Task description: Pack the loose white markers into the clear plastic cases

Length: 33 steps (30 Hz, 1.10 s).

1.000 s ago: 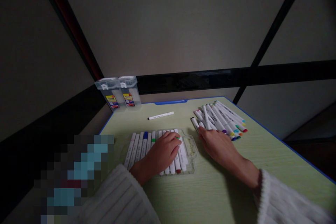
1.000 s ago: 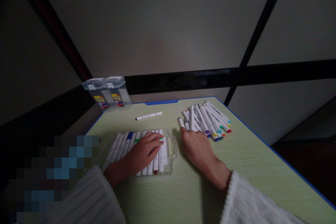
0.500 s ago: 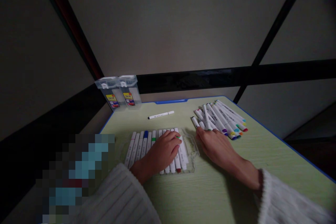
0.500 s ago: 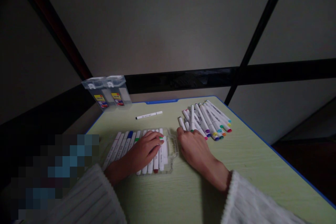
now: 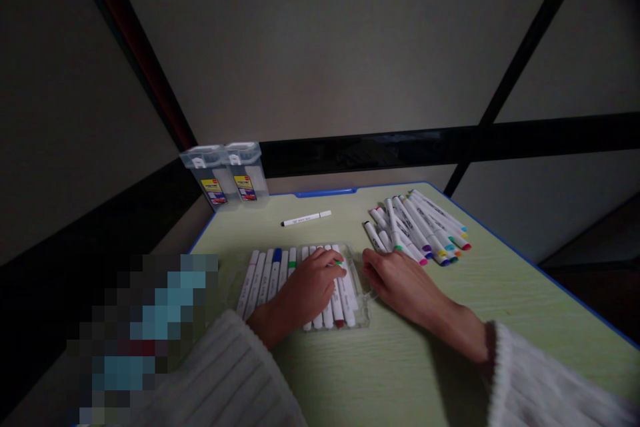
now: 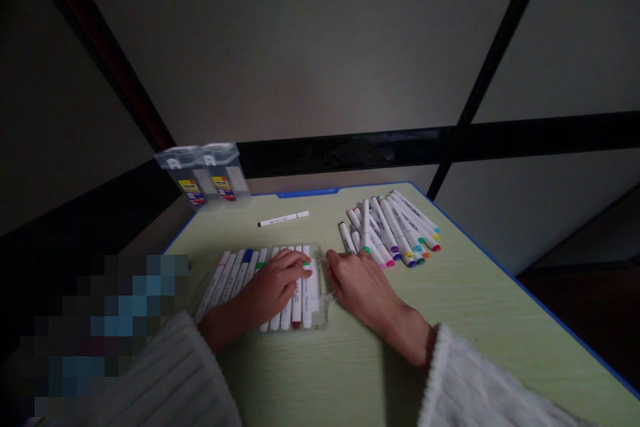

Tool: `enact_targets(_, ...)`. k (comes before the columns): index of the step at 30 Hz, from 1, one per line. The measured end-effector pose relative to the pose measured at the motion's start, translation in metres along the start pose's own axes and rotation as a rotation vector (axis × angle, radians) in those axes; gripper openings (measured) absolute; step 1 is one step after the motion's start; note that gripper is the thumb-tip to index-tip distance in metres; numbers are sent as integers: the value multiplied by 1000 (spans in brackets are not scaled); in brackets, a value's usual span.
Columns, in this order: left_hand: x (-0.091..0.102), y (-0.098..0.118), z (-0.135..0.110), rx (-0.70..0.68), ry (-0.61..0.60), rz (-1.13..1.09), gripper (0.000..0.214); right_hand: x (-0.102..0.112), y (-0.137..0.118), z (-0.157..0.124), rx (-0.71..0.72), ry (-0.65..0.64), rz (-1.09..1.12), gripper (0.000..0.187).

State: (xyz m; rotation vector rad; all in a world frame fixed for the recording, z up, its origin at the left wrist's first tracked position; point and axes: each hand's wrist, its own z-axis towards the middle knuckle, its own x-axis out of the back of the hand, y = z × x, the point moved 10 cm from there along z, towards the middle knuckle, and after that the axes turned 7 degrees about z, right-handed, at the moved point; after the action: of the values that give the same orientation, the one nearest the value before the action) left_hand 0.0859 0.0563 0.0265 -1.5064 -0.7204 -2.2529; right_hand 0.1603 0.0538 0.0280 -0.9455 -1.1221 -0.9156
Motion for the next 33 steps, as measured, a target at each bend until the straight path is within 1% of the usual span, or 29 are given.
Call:
enact_targets(10, 4, 2, 0, -6, 19, -3, 32, 2, -1, 1, -3, 0, -23, 13)
enact_targets(15, 5, 7, 1, -39, 4, 72, 27, 0, 0, 1, -6, 1, -18, 12)
enact_targets(22, 5, 17, 1, -112, -1, 163, 27, -3, 3, 1, -4, 7, 1, 12)
enact_targets(24, 5, 15, 2, -100, -14, 191, 25, -4, 4, 2, -11, 8, 12, 12)
enact_targets(26, 10, 2, 4, -20, -11, 238, 23, -4, 5, 3, -28, 5, 22, 12)
enact_targets(30, 29, -47, 2, 276, 66, 318, 21, -5, 7, 4, -57, 7, 19, 13)
enact_targets(31, 33, -59, -1, 337, 86, 344, 20, -4, 7, 5, -60, 11, 11, 14)
enact_targets(33, 38, -78, -6, 412, 112, 398, 23, -3, 7, 5, -59, 21, -7, 15)
